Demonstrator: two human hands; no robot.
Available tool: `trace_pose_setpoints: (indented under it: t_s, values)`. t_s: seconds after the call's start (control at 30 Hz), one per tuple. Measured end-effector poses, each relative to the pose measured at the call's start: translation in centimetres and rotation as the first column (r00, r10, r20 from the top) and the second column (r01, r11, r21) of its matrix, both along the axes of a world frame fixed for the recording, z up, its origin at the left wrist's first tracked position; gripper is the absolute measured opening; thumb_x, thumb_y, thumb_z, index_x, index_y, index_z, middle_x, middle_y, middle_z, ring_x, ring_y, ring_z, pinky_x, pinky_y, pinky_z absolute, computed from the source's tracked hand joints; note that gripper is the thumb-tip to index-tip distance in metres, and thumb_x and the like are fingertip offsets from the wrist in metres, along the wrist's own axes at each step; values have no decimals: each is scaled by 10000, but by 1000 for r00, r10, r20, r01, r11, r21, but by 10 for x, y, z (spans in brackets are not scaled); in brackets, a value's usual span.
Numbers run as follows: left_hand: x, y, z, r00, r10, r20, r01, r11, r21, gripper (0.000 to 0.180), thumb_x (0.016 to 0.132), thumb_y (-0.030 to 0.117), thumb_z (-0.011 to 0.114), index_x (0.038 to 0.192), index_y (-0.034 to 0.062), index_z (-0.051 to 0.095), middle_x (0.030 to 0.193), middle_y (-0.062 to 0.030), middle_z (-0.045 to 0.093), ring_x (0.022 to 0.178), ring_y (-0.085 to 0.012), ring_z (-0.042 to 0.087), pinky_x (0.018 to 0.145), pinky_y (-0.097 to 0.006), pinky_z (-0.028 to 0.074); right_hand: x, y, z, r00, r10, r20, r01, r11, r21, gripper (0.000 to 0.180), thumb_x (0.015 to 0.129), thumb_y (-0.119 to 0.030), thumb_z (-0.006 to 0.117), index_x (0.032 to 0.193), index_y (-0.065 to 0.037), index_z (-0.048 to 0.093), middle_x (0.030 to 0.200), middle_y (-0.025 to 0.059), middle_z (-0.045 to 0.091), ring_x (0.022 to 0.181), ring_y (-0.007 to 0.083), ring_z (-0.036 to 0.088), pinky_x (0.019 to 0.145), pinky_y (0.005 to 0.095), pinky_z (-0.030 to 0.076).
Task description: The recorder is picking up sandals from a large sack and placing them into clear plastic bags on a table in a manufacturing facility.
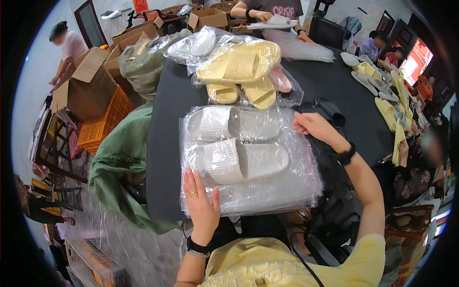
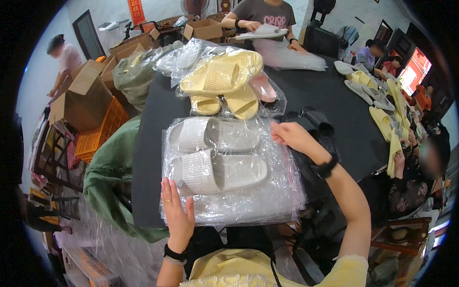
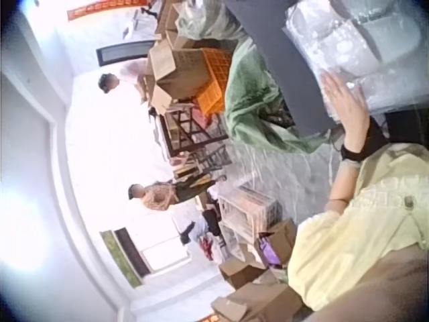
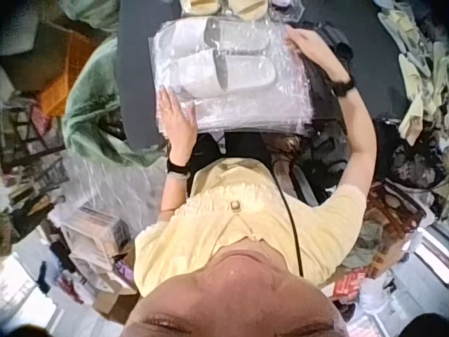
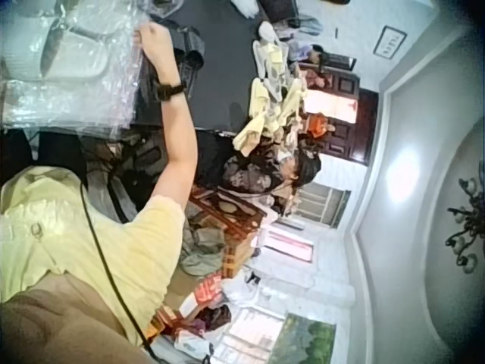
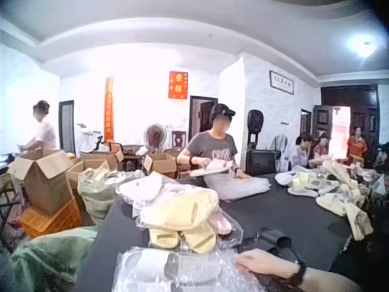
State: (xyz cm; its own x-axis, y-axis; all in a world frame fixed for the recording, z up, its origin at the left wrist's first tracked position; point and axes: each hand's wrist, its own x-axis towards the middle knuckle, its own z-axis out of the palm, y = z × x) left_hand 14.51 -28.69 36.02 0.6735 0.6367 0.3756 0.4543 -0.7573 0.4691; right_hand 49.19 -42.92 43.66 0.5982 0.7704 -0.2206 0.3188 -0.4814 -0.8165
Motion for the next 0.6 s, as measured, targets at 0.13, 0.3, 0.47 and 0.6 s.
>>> trace_pose_setpoints:
  t_s: [0.13,0.3,0.47,0.6]
  values:
    - [4,-6,-12,991,46,-122,-54,996,-67,733,903,316,516,1404,-94,172,1467,-306,145,1371,-419,166,1098,-500,169,5,53,2,927,-188,-325,148,978,-146,472,896,-468,548,866,-6,641,752,49,641,649,124,618,586,247,503]
    - [6,-5,-26,975,75,-209,-84,996,-31,890,855,483,526,1413,-94,140,1476,-301,117,1384,-401,135,1112,-485,139,3,71,-7,991,-87,-97,93,994,62,374,902,-370,563,905,-3,633,834,64,654,652,132,622,574,242,500]
    - [12,-7,-21,977,75,-200,-84,996,-35,876,858,469,529,1409,-97,149,1471,-305,131,1378,-408,147,1109,-483,150,33,39,-32,678,-95,-729,449,839,308,245,954,-254,473,887,-56,600,945,80,651,660,107,596,538,230,473]
    - [6,-3,-25,977,94,-192,-99,995,-14,864,861,460,529,1404,-101,159,1465,-309,146,1372,-412,164,1108,-481,155,26,35,-52,809,-253,-531,489,791,368,212,951,-246,477,1010,-52,539,1029,95,639,638,109,560,520,250,461]
